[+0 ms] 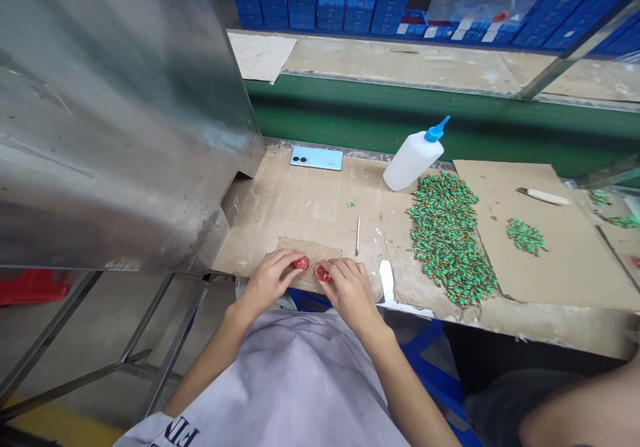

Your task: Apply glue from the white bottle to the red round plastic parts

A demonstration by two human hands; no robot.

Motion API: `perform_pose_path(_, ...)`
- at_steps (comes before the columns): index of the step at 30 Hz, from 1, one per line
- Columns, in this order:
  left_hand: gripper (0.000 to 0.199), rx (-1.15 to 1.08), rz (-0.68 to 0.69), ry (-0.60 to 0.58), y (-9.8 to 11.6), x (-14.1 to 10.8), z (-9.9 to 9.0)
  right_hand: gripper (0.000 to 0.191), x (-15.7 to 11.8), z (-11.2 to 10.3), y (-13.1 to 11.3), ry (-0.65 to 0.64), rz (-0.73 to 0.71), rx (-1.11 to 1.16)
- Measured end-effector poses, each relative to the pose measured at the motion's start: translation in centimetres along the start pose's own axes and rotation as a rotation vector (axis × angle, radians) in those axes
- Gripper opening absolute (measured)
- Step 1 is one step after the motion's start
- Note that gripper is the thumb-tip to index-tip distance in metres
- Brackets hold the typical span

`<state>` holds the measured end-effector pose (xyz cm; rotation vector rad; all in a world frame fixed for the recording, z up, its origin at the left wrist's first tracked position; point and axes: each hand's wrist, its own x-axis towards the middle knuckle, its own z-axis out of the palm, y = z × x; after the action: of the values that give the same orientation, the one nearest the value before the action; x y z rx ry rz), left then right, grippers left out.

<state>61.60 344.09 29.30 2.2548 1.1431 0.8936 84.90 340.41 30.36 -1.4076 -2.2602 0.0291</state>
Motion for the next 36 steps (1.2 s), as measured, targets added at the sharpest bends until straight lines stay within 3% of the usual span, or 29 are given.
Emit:
perform_pose_path(21,0.021,0.009,0.001,-0.006,0.0,0.1,-0.2,0.024,0.1,0.5,-0.5,0.045,0.026,0.028)
perform_pose_path(26,0.034,0.016,0.061,0.024,0.9,0.5,-0.5,0.027,-0.1,0.7,-0.4,0.028,0.039,0.039)
perform_pose_path(31,0.025,0.006,0.158,0.036,2.4,1.6,0.5,0.022,0.0,0.5,-0.5,0.026,0.037,0.044)
perform_pose_path(36,0.023,0.04,0.15,0.023,2.7,2.0,1.6,0.018,0.2,0.3,-0.6,0.039,0.032,0.03)
